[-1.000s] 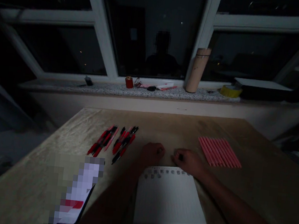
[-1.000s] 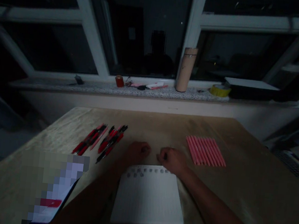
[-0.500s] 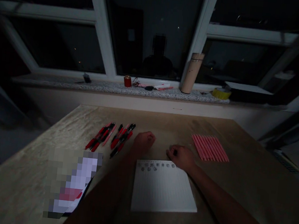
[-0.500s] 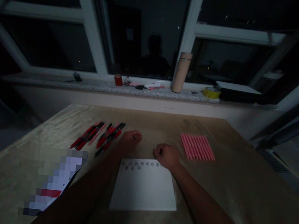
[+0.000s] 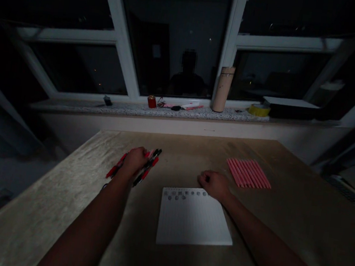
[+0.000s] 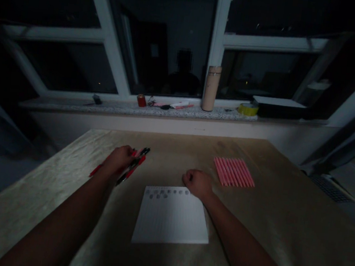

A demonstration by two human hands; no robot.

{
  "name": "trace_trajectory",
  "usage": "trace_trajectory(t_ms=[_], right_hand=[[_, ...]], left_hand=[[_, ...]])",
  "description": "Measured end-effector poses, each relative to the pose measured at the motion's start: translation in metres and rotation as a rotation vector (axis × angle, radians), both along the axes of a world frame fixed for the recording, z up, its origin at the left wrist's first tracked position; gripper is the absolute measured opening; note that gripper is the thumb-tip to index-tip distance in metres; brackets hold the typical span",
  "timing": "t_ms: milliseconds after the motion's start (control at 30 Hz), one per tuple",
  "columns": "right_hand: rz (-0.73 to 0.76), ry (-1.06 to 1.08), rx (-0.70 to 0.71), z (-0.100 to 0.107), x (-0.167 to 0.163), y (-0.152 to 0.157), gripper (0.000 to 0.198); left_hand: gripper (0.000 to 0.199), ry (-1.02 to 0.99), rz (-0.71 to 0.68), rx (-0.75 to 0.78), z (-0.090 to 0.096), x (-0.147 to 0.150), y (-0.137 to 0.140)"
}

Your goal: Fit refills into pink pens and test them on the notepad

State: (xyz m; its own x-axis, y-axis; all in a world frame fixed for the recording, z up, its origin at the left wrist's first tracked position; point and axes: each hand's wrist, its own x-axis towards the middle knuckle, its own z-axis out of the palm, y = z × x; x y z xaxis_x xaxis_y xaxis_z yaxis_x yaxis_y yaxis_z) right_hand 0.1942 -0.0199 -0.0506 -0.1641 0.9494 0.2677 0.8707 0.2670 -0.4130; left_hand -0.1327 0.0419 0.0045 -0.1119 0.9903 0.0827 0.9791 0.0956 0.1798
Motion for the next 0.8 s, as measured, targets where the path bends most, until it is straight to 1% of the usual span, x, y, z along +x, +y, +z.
trace_trajectory(t_ms=[100,233,367,467,633,800], right_hand=[[0.007,0.009,0.010,0.000,0.001,-0.001,0.029],[0.008,0.023,0.009,0.001,0.002,-0.001,0.029],[0.013,0.033,0.012,0.002,0.002,-0.002,0.028],[0.000,0.046,0.010,0.002,0.001,-0.002,0.028],[0.002,0.055,-0.018,0.002,0.002,-0.001,0.028],[0.011,0.046,0.002,0.001,0.003,0.000,0.028]], left_hand=[[0.027,0.097,0.012,0.049,0.002,-0.007,-0.001],[0.029,0.130,0.038,-0.013,0.000,-0.010,0.000],[0.029,0.150,-0.023,-0.028,0.001,-0.002,-0.002],[0.030,0.195,-0.022,-0.036,0.004,0.006,-0.004],[0.037,0.323,-0.012,0.009,0.005,0.012,-0.004],[0.036,0.292,-0.003,-0.055,0.005,0.014,-0.002]])
